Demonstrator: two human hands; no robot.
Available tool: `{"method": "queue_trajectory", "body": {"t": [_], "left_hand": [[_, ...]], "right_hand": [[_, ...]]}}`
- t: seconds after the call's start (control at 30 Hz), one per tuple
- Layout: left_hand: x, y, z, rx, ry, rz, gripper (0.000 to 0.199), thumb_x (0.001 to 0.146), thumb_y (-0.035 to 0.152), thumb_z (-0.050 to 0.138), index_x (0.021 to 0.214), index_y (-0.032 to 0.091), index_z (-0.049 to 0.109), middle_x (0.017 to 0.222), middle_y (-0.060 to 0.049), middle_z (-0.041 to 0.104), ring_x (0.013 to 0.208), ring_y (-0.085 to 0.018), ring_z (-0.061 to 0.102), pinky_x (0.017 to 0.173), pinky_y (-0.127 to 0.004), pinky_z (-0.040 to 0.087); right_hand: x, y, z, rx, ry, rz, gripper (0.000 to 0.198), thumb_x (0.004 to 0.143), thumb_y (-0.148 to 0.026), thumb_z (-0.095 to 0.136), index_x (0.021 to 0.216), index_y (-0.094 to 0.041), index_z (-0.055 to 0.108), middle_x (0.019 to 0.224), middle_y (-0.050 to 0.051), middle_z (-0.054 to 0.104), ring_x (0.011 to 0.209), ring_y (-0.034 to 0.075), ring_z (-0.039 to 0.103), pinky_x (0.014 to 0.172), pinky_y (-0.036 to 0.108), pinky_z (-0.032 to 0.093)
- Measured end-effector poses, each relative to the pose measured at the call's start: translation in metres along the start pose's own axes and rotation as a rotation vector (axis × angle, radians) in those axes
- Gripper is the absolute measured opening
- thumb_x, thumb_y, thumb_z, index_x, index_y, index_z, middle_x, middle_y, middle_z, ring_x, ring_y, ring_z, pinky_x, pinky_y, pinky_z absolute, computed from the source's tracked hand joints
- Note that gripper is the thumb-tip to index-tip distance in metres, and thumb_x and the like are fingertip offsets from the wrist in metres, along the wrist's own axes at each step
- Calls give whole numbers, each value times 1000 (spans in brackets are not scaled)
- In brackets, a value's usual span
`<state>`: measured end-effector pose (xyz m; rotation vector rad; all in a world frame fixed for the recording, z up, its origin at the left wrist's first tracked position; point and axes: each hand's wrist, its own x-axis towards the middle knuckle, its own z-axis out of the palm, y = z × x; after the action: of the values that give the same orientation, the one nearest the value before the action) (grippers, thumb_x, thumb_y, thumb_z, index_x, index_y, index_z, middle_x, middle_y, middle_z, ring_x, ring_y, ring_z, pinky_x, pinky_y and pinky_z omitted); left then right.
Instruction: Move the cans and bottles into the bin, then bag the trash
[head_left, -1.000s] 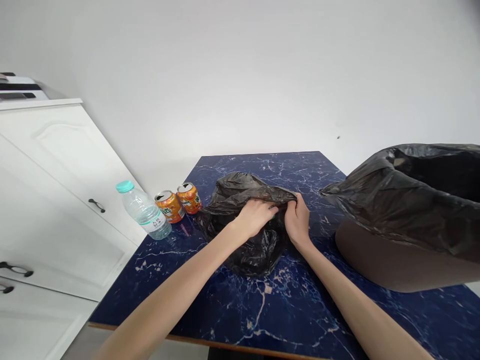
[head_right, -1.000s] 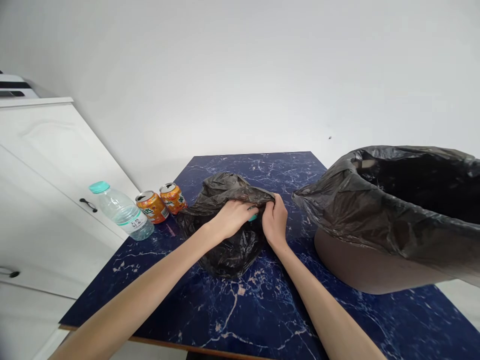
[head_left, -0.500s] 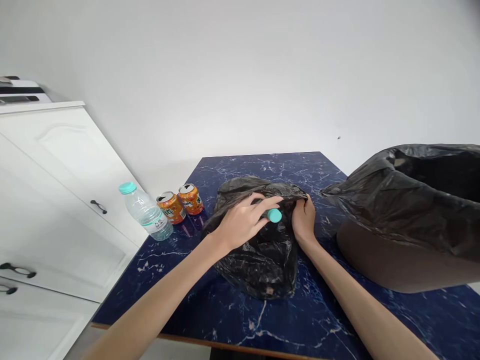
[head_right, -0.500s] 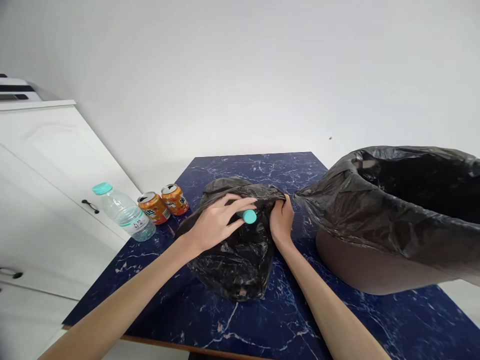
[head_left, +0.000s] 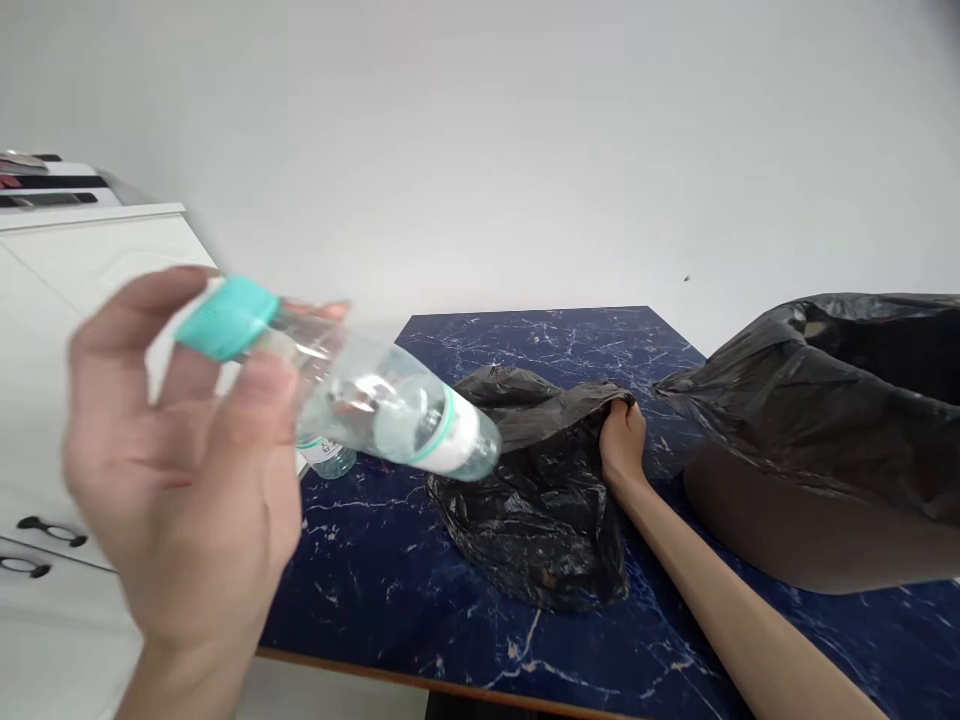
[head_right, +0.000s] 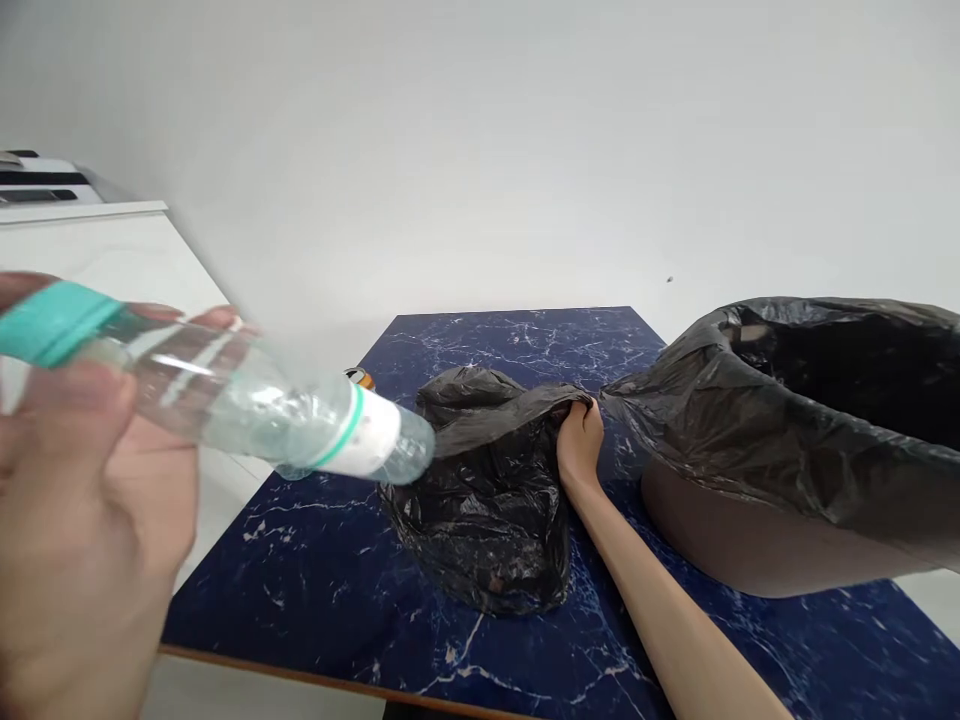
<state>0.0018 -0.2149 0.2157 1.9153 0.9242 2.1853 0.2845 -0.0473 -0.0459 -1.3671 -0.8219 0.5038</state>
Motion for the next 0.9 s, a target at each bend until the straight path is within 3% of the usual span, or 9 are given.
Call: {"method": "queue_trajectory", "body": {"t": [0.13,0.27,0.53,0.9], "left_hand": [[11,-21,-16,171,50,92,54,77,41,95,124,30,70,120,0,71,108,-23,78,105,-52,66],[0,-51,-23,346,-49,-77,50,86,27,87,131,23,65,128,-6,74,117,-23,76,100,-37,65],[-14,-106,-32,547,-145,-311,48,90,33,78,134,26,60,136,-10,73,127,-29,72,104,-46,63],[-14,-141,-44,668,-157,-248,46,95,30,72,138,23,56,139,-13,71,126,-30,72,107,-50,60]], "right_hand": [[-1,3,0,5,-9,15,34,106,-48,67,118,-16,71,113,6,73,99,21,72,90,42,61],[-1,6,-1,20,-24,17,35,106,-48,67,119,-16,70,115,7,73,100,21,72,90,42,61],[-1,9,-1,30,-44,13,36,106,-51,65,116,-16,70,111,6,72,97,20,71,89,41,61],[-4,7,1,57,-41,-4,40,106,-56,64,111,-17,70,106,5,72,93,20,70,88,41,59]]}}
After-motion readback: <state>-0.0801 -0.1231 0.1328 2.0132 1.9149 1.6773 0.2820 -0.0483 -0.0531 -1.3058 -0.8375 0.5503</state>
